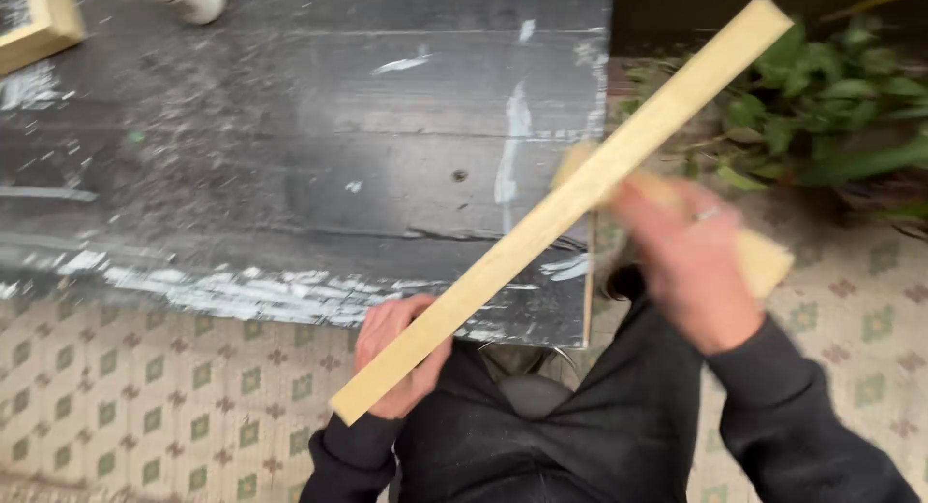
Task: The recorder sands the surfaces and edges of a wooden picture frame using a sanding block.
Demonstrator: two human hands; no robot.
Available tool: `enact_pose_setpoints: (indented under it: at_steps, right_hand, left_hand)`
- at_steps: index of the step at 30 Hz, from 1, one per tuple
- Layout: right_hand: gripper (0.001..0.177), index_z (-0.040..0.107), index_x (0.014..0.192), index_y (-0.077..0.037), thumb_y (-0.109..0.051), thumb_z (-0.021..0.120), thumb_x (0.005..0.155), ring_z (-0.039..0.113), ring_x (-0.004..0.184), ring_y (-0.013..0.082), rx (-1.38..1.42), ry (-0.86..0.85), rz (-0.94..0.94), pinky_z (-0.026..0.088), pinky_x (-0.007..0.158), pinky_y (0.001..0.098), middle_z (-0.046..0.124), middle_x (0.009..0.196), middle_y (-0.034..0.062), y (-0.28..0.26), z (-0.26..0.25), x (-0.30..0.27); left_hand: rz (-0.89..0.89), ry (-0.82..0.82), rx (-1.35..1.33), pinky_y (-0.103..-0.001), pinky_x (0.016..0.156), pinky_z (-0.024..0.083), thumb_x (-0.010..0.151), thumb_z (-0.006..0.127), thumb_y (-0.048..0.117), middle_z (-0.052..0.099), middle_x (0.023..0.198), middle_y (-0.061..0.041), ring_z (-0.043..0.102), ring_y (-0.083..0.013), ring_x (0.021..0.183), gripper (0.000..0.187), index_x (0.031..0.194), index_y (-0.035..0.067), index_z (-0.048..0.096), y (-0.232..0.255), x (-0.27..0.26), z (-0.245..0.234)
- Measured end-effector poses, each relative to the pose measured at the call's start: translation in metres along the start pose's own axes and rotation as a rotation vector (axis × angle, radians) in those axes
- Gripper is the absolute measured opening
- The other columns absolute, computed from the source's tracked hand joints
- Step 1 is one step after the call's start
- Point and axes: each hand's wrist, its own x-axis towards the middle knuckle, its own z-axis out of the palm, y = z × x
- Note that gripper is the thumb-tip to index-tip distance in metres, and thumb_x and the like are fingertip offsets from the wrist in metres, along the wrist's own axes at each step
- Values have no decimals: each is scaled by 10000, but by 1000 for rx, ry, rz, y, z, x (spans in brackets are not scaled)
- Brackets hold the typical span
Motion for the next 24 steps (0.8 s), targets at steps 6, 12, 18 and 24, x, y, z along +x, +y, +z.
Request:
enact_pose_setpoints:
  at_steps: [6,12,18,24]
  right_hand:
    - [700,615,1385,-214,137,556,783,600,1106,398,124,-11,155,509,917,456,635,1337,159,-5,6,-6]
    - [580,613,1329,-120,62,587,780,645,1101,398,43,113,-37,499,981,508,680,1325,123,-20,7,4]
    - [541,650,1355,-195,100,573,908,668,1079,321,297,-6,167,546,916,378,666,1300,143,-9,10,14]
    - [546,648,1307,-157,102,599,829,636,1147,360,113,82,-21,512,908,441,687,1300,149,15,11,15]
  left_hand:
    - [58,-168,-49,-405,825,503,817,716,48,691,1084,-136,650,-358,929,368,1172,-3,633,0,5,-16]
    - [46,-180,20,-414,806,521,863,752,95,669,1054,-168,640,-371,931,311,1146,26,641,-8,-5,-15]
    - [-132,-299,-179,-386,853,538,923,659,61,750,1122,-116,693,-289,960,231,1127,18,560,-6,-7,-27]
    - [-262,-335,-400,-348,840,548,969,618,72,773,1171,-105,699,-203,914,132,1057,7,544,-14,8,-29]
